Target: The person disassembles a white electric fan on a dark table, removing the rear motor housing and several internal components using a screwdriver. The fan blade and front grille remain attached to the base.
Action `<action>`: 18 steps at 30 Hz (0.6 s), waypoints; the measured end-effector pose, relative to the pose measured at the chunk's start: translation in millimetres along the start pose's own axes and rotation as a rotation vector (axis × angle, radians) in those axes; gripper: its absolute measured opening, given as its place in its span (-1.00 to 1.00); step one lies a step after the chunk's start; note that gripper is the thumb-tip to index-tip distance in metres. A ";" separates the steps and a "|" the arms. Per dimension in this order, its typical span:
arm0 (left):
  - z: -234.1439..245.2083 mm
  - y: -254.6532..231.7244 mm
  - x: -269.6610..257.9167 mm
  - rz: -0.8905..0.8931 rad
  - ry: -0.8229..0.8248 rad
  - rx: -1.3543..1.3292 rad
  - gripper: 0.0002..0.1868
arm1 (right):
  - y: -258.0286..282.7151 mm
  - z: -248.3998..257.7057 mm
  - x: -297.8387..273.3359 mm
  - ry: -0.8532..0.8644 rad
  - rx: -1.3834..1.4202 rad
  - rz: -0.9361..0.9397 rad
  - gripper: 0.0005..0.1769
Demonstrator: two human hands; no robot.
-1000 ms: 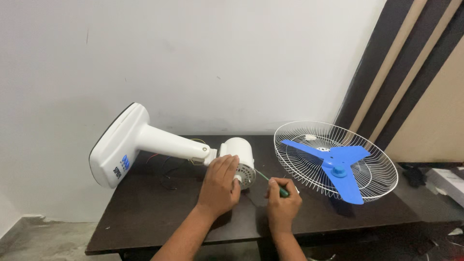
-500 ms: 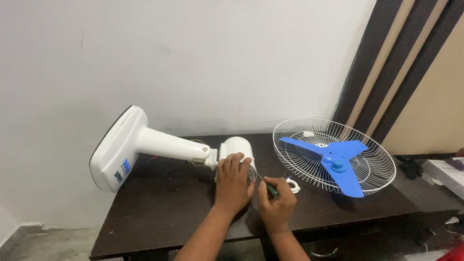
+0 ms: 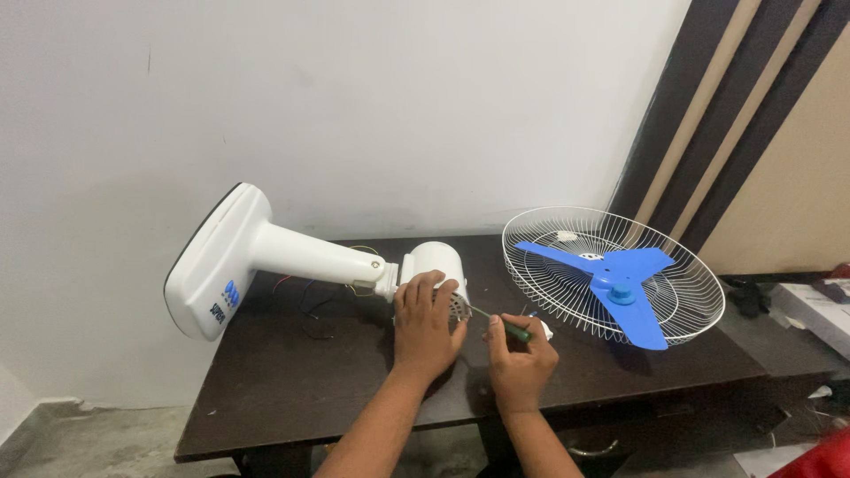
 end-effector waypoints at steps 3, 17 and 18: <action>1.9 2.4 -1.3 0.018 -0.028 -0.019 -0.34 | 6.9 0.5 -5.6 0.028 -0.026 0.055 -0.87; 0.6 3.7 -2.3 0.021 -0.029 -0.016 -0.38 | 31.6 1.9 -20.8 0.090 -0.326 0.211 -0.83; 0.3 3.5 -1.3 0.016 -0.029 -0.008 -0.38 | 29.8 3.1 -19.3 0.078 -0.326 0.194 -0.83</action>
Point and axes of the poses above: each hand's wrist, its own x-axis towards the middle knuckle, its own z-axis out of the back of the hand, y = z × x, the point moved 8 cm from there along x, towards the middle knuckle, and after that the axes turned 9 degrees about z, right-handed, at the moved point
